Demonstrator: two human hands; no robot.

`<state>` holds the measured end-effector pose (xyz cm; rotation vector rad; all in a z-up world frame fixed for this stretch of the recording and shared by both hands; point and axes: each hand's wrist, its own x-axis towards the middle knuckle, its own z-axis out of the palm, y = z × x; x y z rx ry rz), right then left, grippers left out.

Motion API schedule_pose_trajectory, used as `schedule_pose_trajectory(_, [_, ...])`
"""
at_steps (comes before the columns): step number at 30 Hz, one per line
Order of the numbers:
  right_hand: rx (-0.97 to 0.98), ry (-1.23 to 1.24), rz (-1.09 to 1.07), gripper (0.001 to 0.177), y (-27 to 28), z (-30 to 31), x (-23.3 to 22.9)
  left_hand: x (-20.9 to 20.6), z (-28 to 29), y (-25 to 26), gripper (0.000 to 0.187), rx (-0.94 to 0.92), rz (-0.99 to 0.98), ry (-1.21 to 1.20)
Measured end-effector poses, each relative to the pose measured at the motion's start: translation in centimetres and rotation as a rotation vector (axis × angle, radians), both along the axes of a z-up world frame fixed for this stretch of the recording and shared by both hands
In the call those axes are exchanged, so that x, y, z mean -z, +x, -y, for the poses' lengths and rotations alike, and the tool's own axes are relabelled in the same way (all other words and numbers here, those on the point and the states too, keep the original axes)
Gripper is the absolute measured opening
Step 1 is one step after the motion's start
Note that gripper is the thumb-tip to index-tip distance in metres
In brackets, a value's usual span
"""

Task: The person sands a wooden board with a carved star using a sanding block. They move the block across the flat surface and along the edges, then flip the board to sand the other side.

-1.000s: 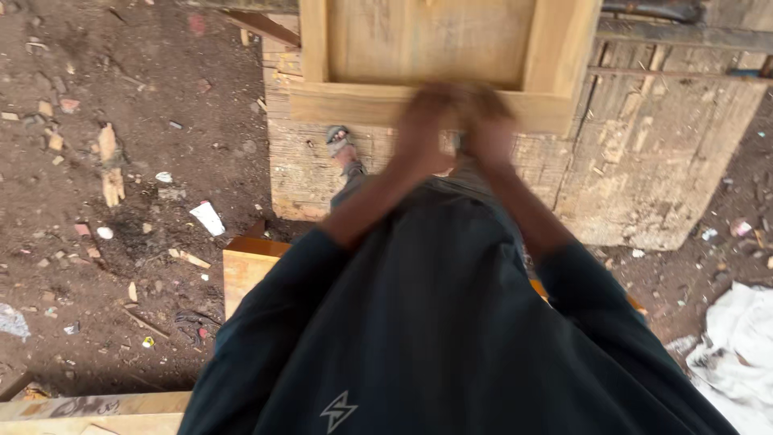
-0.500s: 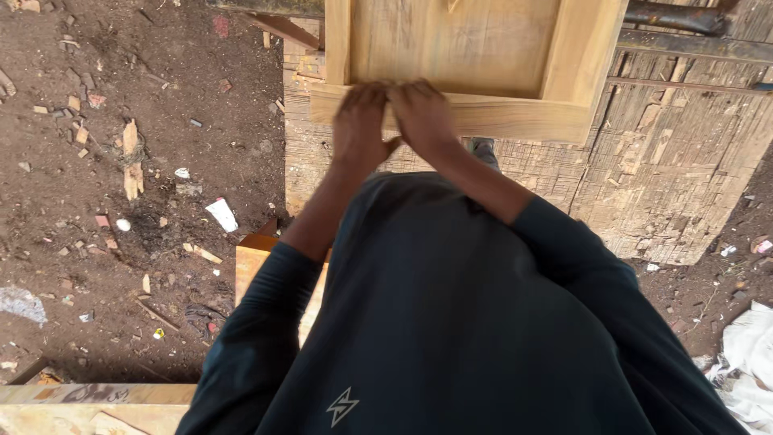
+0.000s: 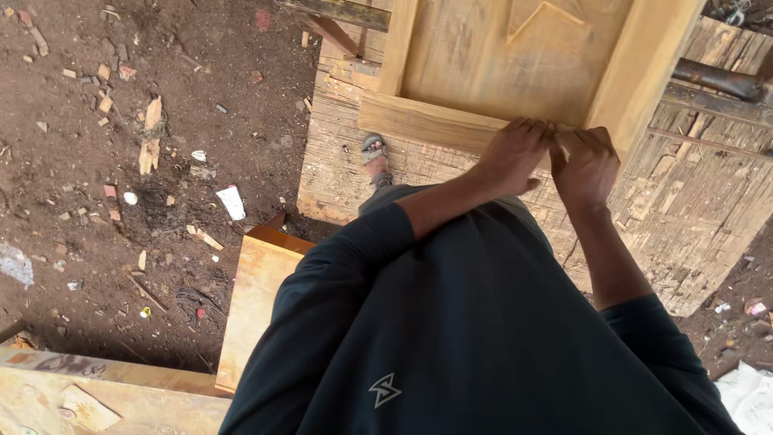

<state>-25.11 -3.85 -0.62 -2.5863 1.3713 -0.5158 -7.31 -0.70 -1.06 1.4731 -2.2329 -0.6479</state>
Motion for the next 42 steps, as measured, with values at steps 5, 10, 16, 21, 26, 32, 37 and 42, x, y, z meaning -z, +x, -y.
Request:
schedule_pose_trajectory(5, [-0.014, -0.009, -0.014, 0.009, 9.9, -1.2, 1.3, -0.5, -1.6, 8.2, 0.059, -0.286, -0.153, 0.049])
schedule_pose_trajectory(10, [-0.296, -0.008, 0.167, 0.024, 18.5, -1.9, 1.9, -1.9, -5.1, 17.7, 0.058, -0.375, 0.011, -0.076])
schedule_pose_trajectory(16, [-0.254, 0.152, 0.103, 0.030, 14.1, 0.0, -1.4, -2.0, -3.5, 13.9, 0.042, -0.334, -0.121, -0.013])
schedule_pose_trajectory(21, [-0.070, -0.104, 0.033, 0.025, 3.1, -0.4, -3.6, -1.2, -0.1, 2.4, 0.063, -0.115, -0.132, 0.000])
schedule_pose_trajectory(26, [0.040, -0.001, -0.055, 0.012, -0.3, -1.3, -2.0, 1.4, 1.6, -0.6, 0.050, -0.012, -0.133, -0.055])
schedule_pose_trajectory(32, [-0.121, 0.149, 0.121, 0.021, 13.8, -2.7, 2.3, -0.6, -2.2, 13.3, 0.021, -0.223, -0.033, -0.162])
schedule_pose_trajectory(37, [-0.268, -0.009, 0.077, 0.039, 20.7, -2.4, 2.3, -2.6, -5.2, 19.7, 0.042, -0.286, 0.103, -0.106])
schedule_pose_trajectory(42, [-0.207, 0.116, 0.170, 0.028, 15.6, -1.4, 0.3, -2.4, -4.3, 15.7, 0.043, -0.341, -0.064, 0.011])
